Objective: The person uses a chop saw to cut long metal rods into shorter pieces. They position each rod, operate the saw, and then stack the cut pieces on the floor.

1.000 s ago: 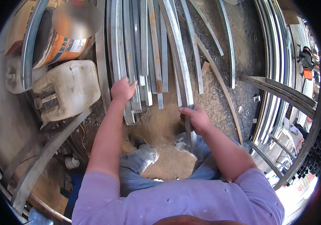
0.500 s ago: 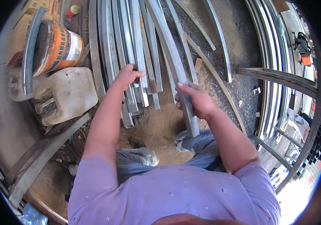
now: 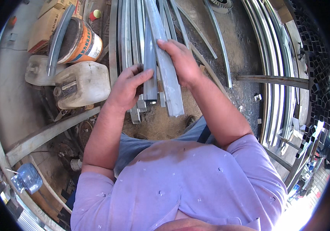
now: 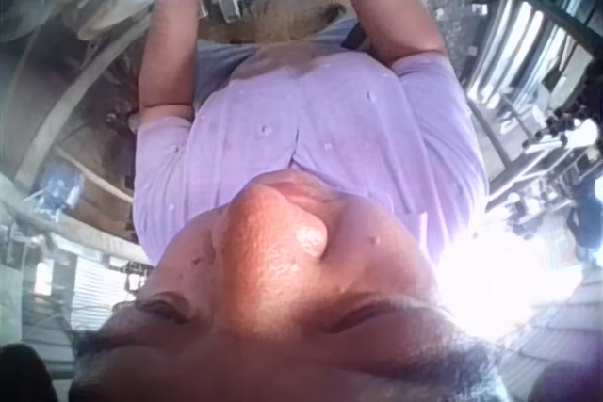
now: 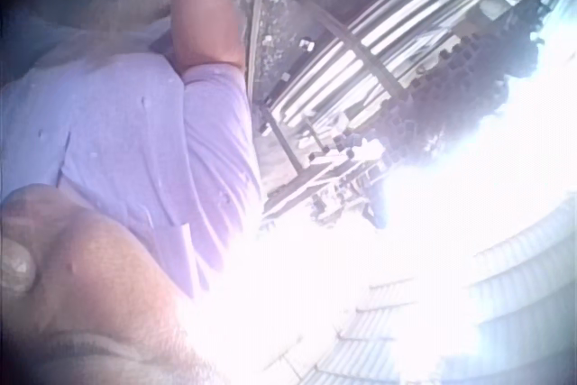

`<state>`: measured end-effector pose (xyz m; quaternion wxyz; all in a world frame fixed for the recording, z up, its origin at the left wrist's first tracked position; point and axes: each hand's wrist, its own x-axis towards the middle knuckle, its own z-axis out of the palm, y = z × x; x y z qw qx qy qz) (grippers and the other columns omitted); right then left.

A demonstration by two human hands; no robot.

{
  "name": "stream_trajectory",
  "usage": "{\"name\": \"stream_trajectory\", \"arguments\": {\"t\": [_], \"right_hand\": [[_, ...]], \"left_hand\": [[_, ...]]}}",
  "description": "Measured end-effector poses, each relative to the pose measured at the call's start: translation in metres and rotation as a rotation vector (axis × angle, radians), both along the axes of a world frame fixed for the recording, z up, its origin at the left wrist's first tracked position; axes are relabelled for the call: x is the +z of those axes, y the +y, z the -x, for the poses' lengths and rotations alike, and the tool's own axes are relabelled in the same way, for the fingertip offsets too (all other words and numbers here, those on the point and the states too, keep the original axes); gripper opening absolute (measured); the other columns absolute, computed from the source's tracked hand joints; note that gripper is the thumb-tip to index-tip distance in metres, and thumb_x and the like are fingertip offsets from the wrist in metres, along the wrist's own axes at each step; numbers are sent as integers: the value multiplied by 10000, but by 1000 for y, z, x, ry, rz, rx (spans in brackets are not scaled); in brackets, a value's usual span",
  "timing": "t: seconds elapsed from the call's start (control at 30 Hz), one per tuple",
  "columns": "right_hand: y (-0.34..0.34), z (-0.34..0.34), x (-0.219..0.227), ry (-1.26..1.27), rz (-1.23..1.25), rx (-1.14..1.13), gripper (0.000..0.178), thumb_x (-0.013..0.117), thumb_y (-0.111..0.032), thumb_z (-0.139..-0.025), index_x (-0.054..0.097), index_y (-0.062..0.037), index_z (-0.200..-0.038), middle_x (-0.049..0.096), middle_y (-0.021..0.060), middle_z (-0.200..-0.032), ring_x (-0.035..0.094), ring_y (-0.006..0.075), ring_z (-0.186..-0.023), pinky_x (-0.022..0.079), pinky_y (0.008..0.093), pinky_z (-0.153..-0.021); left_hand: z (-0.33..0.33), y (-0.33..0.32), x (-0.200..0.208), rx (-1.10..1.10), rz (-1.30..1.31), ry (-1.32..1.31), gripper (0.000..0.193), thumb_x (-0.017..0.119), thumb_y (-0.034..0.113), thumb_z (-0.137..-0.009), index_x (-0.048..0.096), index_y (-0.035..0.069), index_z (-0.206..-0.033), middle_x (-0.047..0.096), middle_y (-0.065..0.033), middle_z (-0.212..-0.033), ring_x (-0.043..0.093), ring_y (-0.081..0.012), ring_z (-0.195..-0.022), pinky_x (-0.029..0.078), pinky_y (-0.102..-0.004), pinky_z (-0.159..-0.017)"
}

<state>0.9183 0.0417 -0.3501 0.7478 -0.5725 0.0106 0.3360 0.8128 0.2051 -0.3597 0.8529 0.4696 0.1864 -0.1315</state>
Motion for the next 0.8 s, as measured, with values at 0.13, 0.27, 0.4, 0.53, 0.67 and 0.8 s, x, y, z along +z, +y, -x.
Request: {"name": "stream_trajectory", "arguments": {"t": [0.13,0.27,0.4,0.53,0.67,0.8], "right_hand": [[6,-17,27,8,16,30,426,618,-351,-985,634,25,-1185,681,108,-991,655,178,-837,543,342,-763],[12,-28,63,-67,-25,-36,397,585,-336,-990,645,21,-1152,681,103,-941,669,189,-792,535,357,-670],[9,-45,93,-174,-32,3,441,607,-295,-963,601,94,-1170,673,163,-972,671,233,-730,550,392,-651],[22,-67,99,-268,-77,-141,543,702,-269,-897,534,164,-1178,645,214,-969,685,281,-781,563,445,-664],[23,-75,128,-217,-184,-15,476,629,-244,-976,541,108,-1282,649,230,-1174,698,310,-915,582,463,-799],[25,-100,122,120,-558,80,434,519,-344,-1075,628,53,-1211,746,177,-1042,745,318,-901,599,495,-848]], "left_hand": [[-8,-9,43,15,-47,-29,431,677,358,-1023,652,-48,-1165,713,-87,-1045,707,-139,-874,581,-313,-781],[-25,-18,68,120,-40,-76,494,645,459,-1027,677,-23,-1128,733,-83,-985,721,-154,-825,589,-300,-715],[-40,-27,98,26,-112,-194,544,662,555,-982,696,27,-1109,728,-44,-951,711,-130,-754,556,-277,-572],[-57,-33,125,-85,-71,-264,489,588,469,-1039,610,41,-1273,730,-81,-1025,743,-196,-856,647,-360,-671],[-68,-28,150,-96,-96,-313,469,610,443,-994,618,41,-1235,741,-114,-946,762,-230,-750,599,-348,-463],[-77,-29,165,-107,-140,-298,492,628,461,-967,629,47,-1233,752,-113,-957,774,-243,-783,590,-347,-472]]}}
